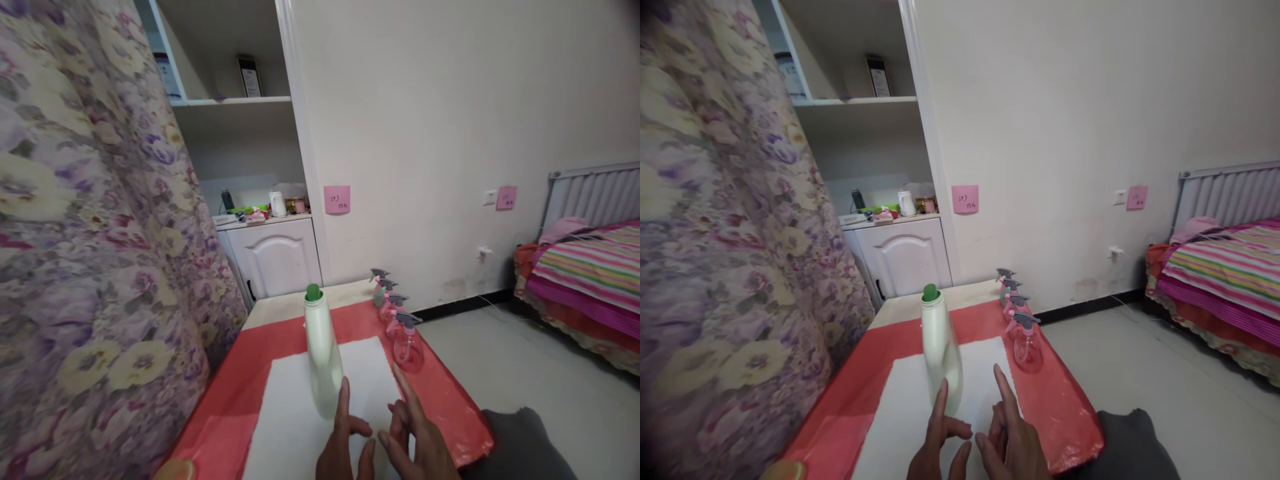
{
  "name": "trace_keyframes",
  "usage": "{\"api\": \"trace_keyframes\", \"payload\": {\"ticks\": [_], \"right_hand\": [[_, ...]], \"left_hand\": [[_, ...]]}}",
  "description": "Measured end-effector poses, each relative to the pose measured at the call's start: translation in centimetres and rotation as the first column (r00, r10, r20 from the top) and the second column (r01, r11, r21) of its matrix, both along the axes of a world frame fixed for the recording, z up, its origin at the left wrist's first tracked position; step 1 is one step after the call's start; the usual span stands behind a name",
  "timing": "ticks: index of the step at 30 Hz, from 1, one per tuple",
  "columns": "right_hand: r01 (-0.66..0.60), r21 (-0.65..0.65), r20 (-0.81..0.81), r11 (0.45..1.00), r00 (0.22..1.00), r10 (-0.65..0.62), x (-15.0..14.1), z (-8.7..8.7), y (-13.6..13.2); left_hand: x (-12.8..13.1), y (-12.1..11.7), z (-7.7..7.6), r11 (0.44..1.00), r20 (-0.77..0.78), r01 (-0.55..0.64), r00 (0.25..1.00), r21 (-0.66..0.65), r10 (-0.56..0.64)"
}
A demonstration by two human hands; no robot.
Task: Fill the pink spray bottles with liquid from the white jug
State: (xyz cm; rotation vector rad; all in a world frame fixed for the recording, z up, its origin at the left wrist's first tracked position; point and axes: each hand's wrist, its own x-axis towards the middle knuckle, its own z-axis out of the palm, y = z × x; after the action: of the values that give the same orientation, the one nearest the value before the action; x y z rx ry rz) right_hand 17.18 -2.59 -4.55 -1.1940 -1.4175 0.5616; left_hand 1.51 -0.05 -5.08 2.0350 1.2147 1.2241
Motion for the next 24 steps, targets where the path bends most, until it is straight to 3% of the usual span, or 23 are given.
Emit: {"api": "trace_keyframes", "payload": {"ticks": [5,11,16,24], "right_hand": [[0.028,0.093,0.071,0.995,0.997,-0.035,0.8,3.1,-0.1],[0.045,0.169,0.234,0.985,0.969,-0.084,2.0,5.6,0.2],[0.042,0.197,0.296,0.979,0.95,-0.101,2.9,6.5,0.6],[0.0,0.167,0.268,0.986,0.962,-0.046,3.2,7.3,0.9]], "left_hand": [[0.9,-0.1,2.1,0.998,0.064,0.015,0.998,0.06,-0.019],[1.8,-0.5,4.6,0.999,0.057,0.009,0.998,0.041,-0.011],[2.1,-0.5,5.8,0.999,0.057,-0.028,0.998,0.037,0.026],[2.0,0.1,6.7,0.996,0.041,-0.073,0.997,0.045,0.072]]}}
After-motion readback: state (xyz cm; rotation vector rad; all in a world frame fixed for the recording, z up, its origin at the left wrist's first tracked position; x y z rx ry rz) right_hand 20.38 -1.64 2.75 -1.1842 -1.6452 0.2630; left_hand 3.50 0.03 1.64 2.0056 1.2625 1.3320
